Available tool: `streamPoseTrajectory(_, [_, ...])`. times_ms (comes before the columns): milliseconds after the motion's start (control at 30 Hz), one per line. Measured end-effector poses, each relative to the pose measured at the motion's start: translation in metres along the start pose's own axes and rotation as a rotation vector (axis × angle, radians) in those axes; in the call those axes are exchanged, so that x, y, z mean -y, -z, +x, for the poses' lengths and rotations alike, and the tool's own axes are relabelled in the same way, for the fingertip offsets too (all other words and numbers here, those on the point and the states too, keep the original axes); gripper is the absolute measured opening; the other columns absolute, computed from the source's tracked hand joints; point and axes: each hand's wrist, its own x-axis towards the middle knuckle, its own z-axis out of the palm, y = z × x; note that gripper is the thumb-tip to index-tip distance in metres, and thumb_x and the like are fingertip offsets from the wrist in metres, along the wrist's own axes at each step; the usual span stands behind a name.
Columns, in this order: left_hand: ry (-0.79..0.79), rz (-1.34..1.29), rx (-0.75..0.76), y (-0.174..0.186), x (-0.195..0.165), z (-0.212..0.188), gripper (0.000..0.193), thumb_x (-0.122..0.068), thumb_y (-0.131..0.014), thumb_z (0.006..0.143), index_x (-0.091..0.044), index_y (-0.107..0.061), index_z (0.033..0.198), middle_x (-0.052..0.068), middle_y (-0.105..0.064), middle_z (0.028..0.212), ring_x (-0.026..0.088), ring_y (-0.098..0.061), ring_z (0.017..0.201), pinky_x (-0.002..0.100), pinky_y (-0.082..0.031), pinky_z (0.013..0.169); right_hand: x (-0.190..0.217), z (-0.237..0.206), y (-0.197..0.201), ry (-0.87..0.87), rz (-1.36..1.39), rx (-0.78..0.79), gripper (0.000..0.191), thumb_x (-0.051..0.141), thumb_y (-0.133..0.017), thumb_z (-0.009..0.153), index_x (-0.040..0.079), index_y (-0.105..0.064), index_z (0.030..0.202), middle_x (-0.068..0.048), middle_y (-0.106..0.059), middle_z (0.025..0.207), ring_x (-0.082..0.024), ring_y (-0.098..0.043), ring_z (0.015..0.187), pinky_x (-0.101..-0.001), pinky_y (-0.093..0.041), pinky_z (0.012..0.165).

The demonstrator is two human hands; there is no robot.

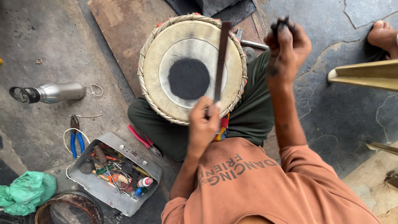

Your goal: The person sits cross-legged on the floor with a tabla drum on their lap and works a black paste onto the center of the drumhead, pressing and smoothing it with their fingers. They then use a flat file to scrape around the paste area and continue rubbing and shaping the black patch by hand.

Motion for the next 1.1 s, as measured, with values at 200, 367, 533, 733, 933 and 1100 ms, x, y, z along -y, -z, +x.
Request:
streamPoseTrajectory(200, [0.146,-0.141,-0.278,0.046,0.022,-0.01,0.035,-0.004,-0.064,0.103,-0.011,-0.038,0.079,-0.009,-0.031,0.077,0.003,-0.028,0.069,0.023,-0.026,0.059,-0.093,0.092,0.038,-0.17,-0.391,0.312,0.022,0.01,-0.067,0.107,-0.005,-0.071,0.123,-0.009,-0.075,0.103,-0.014,-0.073,0.09,-0.0291,-0.063,0.083])
streamPoseTrajectory(367, [0.102,-0.181,-0.445,0.062,0.026,-0.017,0.034,-0.002,-0.064,0.102,-0.01,-0.039,0.081,-0.007,-0.038,0.082,0.003,-0.031,0.073,0.022,-0.029,0.063,-0.165,0.131,0.035,-0.25,-0.687,0.554,0.026,0.015,-0.068,0.094,0.001,-0.074,0.116,-0.014,-0.075,0.096,-0.023,-0.073,0.086,-0.0354,-0.06,0.079])
streamPoseTrajectory(533, [0.135,-0.21,-0.48,0.062,0.023,-0.018,0.035,-0.002,-0.063,0.102,-0.011,-0.037,0.08,-0.006,-0.04,0.081,0.004,-0.032,0.071,0.022,-0.03,0.062,-0.184,0.128,0.017,-0.08,-1.377,0.586,0.033,0.037,-0.073,0.095,0.004,-0.076,0.096,-0.024,-0.067,0.078,-0.042,-0.067,0.075,-0.0493,-0.053,0.073])
streamPoseTrajectory(733, [0.148,-0.21,-0.461,0.061,0.02,-0.015,0.036,-0.003,-0.063,0.103,-0.011,-0.036,0.08,-0.006,-0.04,0.082,0.003,-0.032,0.07,0.022,-0.029,0.061,-0.191,0.131,0.014,0.106,-1.339,0.483,0.029,0.03,-0.083,0.082,0.003,-0.078,0.092,-0.021,-0.072,0.08,-0.041,-0.07,0.073,-0.0472,-0.056,0.07])
streamPoseTrajectory(933, [0.134,-0.211,-0.513,0.062,0.02,-0.016,0.037,-0.002,-0.064,0.103,-0.011,-0.035,0.081,-0.006,-0.043,0.081,0.003,-0.031,0.07,0.022,-0.028,0.061,-0.188,0.135,0.018,0.034,-1.314,0.274,0.027,0.011,-0.081,0.074,-0.004,-0.075,0.095,-0.02,-0.075,0.083,-0.032,-0.075,0.078,-0.0404,-0.059,0.075])
streamPoseTrajectory(1100, [0.153,-0.242,-0.507,0.062,0.021,-0.014,0.038,-0.002,-0.063,0.102,-0.011,-0.035,0.08,-0.006,-0.044,0.08,0.003,-0.033,0.068,0.022,-0.03,0.059,-0.188,0.139,0.011,-0.511,-0.734,0.155,0.033,0.003,-0.066,0.087,0.004,-0.067,0.12,-0.007,-0.074,0.091,-0.016,-0.075,0.076,-0.0316,-0.065,0.067])
